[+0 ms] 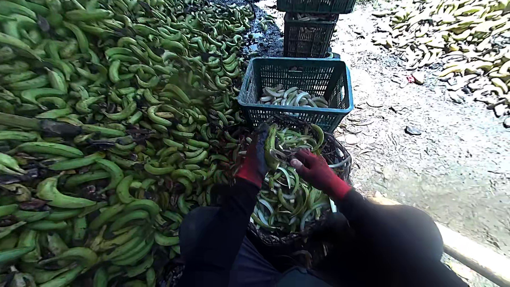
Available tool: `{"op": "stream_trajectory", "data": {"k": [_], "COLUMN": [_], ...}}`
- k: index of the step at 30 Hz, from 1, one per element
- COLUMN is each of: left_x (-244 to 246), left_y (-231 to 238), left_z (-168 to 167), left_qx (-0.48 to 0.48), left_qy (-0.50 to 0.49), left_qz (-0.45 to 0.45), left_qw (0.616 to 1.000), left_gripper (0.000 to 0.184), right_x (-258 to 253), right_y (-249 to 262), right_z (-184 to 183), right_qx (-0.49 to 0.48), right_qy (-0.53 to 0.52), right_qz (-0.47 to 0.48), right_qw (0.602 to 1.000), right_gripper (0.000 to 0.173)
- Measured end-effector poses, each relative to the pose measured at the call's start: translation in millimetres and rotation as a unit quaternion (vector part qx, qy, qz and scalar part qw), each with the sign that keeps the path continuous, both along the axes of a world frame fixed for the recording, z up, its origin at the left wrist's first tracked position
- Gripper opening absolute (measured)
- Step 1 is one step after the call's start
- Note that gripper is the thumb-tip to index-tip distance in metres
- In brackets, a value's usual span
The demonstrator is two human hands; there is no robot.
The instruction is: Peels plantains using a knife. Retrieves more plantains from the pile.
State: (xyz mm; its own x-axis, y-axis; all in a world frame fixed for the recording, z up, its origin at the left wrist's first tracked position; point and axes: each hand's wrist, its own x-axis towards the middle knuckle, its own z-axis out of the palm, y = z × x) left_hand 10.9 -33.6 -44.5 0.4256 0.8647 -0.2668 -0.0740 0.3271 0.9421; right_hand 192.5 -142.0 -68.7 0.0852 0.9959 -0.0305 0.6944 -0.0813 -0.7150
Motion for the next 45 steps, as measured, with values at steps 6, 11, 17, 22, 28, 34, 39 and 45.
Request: {"op": "stream_trajectory", "data": {"k": [6,11,17,22,28,34,39,45], "left_x": [8.2,21.4,12.9,6.0,31.3,9.7,14.0,-1.0], "left_y": [-29.2,-49.7,-18.5,-34.6,-52.8,-27.7,-53.4,-31.3], "left_z": [-2.1,-18.7,-19.1,-14.0,-20.5,-19.9,-13.4,-16.1], "left_qx": [-0.008,0.013,0.144,0.203,0.047,0.236,0.160,0.148], "left_qy": [0.015,0.134,0.107,0.152,0.134,0.319,0.146,0.177], "left_qz": [-0.008,-0.055,0.036,0.031,-0.048,0.105,0.001,-0.161], "left_qw": [1.000,0.989,0.983,0.967,0.989,0.912,0.976,0.960], "left_gripper": [0.048,0.047,0.053,0.043,0.046,0.057,0.038,0.038], "right_x": [4.4,24.0,4.2,-5.0,31.6,-16.8,7.5,21.7], "right_y": [-6.4,8.5,-11.5,-10.1,25.3,-8.0,0.8,1.7], "right_z": [5.3,-5.3,9.4,8.0,3.8,11.3,2.3,8.2], "right_qx": [0.042,0.041,0.055,0.046,0.012,0.047,0.090,0.085], "right_qy": [-0.112,-0.163,-0.030,-0.048,-0.079,-0.098,-0.112,-0.174], "right_qz": [-0.002,-0.196,-0.077,-0.040,-0.180,-0.051,-0.091,-0.116], "right_qw": [0.993,0.966,0.995,0.997,0.980,0.993,0.985,0.974], "right_gripper": [0.055,0.055,0.052,0.055,0.055,0.053,0.058,0.052]}}
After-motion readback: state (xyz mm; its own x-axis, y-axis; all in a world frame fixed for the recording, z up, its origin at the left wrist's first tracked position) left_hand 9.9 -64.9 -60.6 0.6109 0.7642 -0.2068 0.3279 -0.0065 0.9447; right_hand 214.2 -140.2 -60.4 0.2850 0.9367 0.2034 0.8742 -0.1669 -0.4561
